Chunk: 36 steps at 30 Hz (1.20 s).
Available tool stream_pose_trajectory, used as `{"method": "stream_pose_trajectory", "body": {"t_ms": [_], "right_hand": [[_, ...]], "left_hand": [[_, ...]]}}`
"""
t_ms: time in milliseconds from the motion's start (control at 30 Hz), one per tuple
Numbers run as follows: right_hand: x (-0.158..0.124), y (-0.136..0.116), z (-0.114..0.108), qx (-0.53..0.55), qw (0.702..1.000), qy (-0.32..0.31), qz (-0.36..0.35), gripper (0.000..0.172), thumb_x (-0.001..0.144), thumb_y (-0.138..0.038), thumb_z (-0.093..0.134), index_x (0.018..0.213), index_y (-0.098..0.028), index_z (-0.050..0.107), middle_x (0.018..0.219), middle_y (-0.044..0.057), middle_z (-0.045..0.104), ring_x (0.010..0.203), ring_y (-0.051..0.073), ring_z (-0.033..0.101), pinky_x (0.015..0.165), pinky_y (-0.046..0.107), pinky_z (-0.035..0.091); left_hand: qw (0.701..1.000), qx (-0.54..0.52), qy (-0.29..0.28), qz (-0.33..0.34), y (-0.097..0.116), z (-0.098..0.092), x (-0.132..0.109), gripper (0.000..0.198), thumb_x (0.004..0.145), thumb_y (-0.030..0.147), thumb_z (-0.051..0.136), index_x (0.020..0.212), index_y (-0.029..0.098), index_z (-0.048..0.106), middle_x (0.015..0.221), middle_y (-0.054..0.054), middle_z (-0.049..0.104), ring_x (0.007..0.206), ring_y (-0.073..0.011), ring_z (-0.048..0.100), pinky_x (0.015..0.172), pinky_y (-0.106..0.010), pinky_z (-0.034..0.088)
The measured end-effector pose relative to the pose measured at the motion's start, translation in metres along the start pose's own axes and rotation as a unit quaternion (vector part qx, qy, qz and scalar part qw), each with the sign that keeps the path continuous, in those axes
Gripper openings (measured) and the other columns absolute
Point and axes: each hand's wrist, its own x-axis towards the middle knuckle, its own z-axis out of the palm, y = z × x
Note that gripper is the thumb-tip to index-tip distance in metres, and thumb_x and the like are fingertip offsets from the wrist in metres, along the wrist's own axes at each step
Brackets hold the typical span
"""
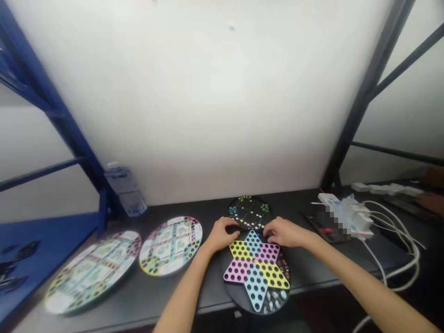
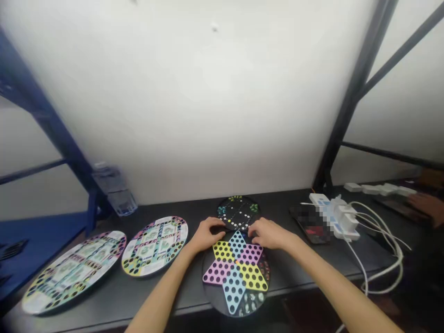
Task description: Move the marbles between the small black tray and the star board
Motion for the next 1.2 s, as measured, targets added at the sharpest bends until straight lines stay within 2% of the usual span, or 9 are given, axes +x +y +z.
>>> {"method": "stream_pose_trajectory", "body": {"t_ms": [133, 300, 467, 533, 600, 700, 800, 1033, 1200], "right_hand": [[0.002, 0.001, -0.002, -0.046, 0.997, -0.052, -0.023, 0.024, 0.076, -0.021, 0.065, 0.094, -0.028, 0.079, 0.090, 0.003, 0.076, 0.081, 0.021, 0.066, 0.068, 0.027, 0.041], [0.005, 0.002, 0.001, -0.033, 0.998, -0.056, 0.002, 0.019, 0.072, -0.016, 0.064, 0.080, -0.024, 0.079, 0.079, 0.004, 0.074, 0.070, 0.017, 0.064, 0.061, 0.025, 0.039], [0.012, 0.011, 0.005, 0.210, 0.977, 0.013, 0.012, 0.013, 0.070, -0.028, 0.073, 0.076, -0.016, 0.074, 0.051, -0.004, 0.055, 0.047, 0.008, 0.042, 0.047, 0.022, 0.027], [0.016, 0.019, 0.014, 0.393, 0.916, 0.073, 0.047, 0.025, 0.072, -0.037, 0.075, 0.082, -0.015, 0.070, 0.044, -0.009, 0.040, 0.040, 0.005, 0.027, 0.042, 0.021, 0.019], [0.022, 0.029, 0.027, 0.573, 0.804, 0.136, 0.076, 0.031, 0.072, -0.042, 0.076, 0.084, -0.017, 0.064, 0.042, -0.014, 0.029, 0.037, 0.004, 0.016, 0.038, 0.020, 0.012], [0.031, 0.043, 0.042, 0.712, 0.663, 0.220, 0.071, 0.029, 0.073, -0.040, 0.072, 0.068, -0.020, 0.052, 0.042, -0.014, 0.021, 0.035, 0.004, 0.009, 0.034, 0.020, 0.010], [0.037, 0.051, 0.047, 0.755, 0.601, 0.253, 0.068, 0.021, 0.076, -0.036, 0.063, 0.068, -0.020, 0.053, 0.042, -0.012, 0.020, 0.034, 0.005, 0.010, 0.032, 0.020, 0.013], [0.042, 0.049, 0.048, 0.788, 0.575, 0.208, 0.073, 0.025, 0.080, -0.041, 0.056, 0.069, -0.020, 0.053, 0.045, -0.009, 0.027, 0.033, 0.005, 0.015, 0.032, 0.018, 0.016], [0.048, 0.044, 0.052, 0.742, 0.629, 0.204, 0.108, 0.046, 0.081, -0.044, 0.061, 0.056, -0.022, 0.029, 0.044, -0.010, 0.026, 0.032, 0.003, 0.014, 0.032, 0.018, 0.011]], "left_hand": [[1.000, 0.001, -0.001, 0.000, 0.001, -0.001, 0.001, 0.025, 0.073, 0.025, 0.072, 0.098, 0.026, 0.076, 0.105, -0.002, 0.074, 0.103, -0.0217, 0.065, 0.098, -0.035, 0.048], [1.000, -0.005, 0.001, -0.003, 0.000, 0.000, 0.001, 0.025, 0.074, 0.025, 0.072, 0.098, 0.026, 0.076, 0.105, -0.002, 0.074, 0.103, -0.0218, 0.065, 0.098, -0.035, 0.048], [1.000, -0.006, 0.004, -0.001, 0.001, 0.000, 0.000, 0.024, 0.072, 0.023, 0.073, 0.095, 0.026, 0.076, 0.102, -0.002, 0.074, 0.100, -0.0211, 0.065, 0.097, -0.034, 0.048], [1.000, -0.006, 0.005, -0.002, 0.002, -0.001, -0.001, 0.025, 0.072, 0.023, 0.072, 0.096, 0.026, 0.076, 0.103, -0.002, 0.074, 0.100, -0.0209, 0.065, 0.097, -0.034, 0.048], [1.000, -0.008, 0.007, -0.002, 0.001, -0.002, -0.001, 0.025, 0.073, 0.024, 0.072, 0.097, 0.026, 0.076, 0.104, -0.002, 0.074, 0.101, -0.0210, 0.066, 0.096, -0.034, 0.049], [1.000, -0.011, 0.005, -0.007, -0.002, -0.001, -0.001, 0.025, 0.072, 0.025, 0.072, 0.097, 0.027, 0.076, 0.105, -0.002, 0.074, 0.102, -0.0214, 0.065, 0.097, -0.035, 0.049], [1.000, -0.012, 0.005, -0.005, -0.006, 0.000, 0.000, 0.026, 0.072, 0.025, 0.073, 0.098, 0.027, 0.076, 0.105, -0.002, 0.074, 0.101, -0.0216, 0.065, 0.098, -0.035, 0.048], [1.000, -0.014, 0.009, 0.004, -0.005, 0.000, 0.000, 0.025, 0.073, 0.025, 0.073, 0.097, 0.027, 0.076, 0.104, -0.001, 0.074, 0.100, -0.0208, 0.066, 0.095, -0.033, 0.049], [1.000, -0.010, 0.009, 0.000, -0.006, 0.000, -0.001, 0.025, 0.072, 0.025, 0.073, 0.097, 0.027, 0.076, 0.104, -0.002, 0.074, 0.100, -0.0210, 0.066, 0.096, -0.033, 0.049]]}}
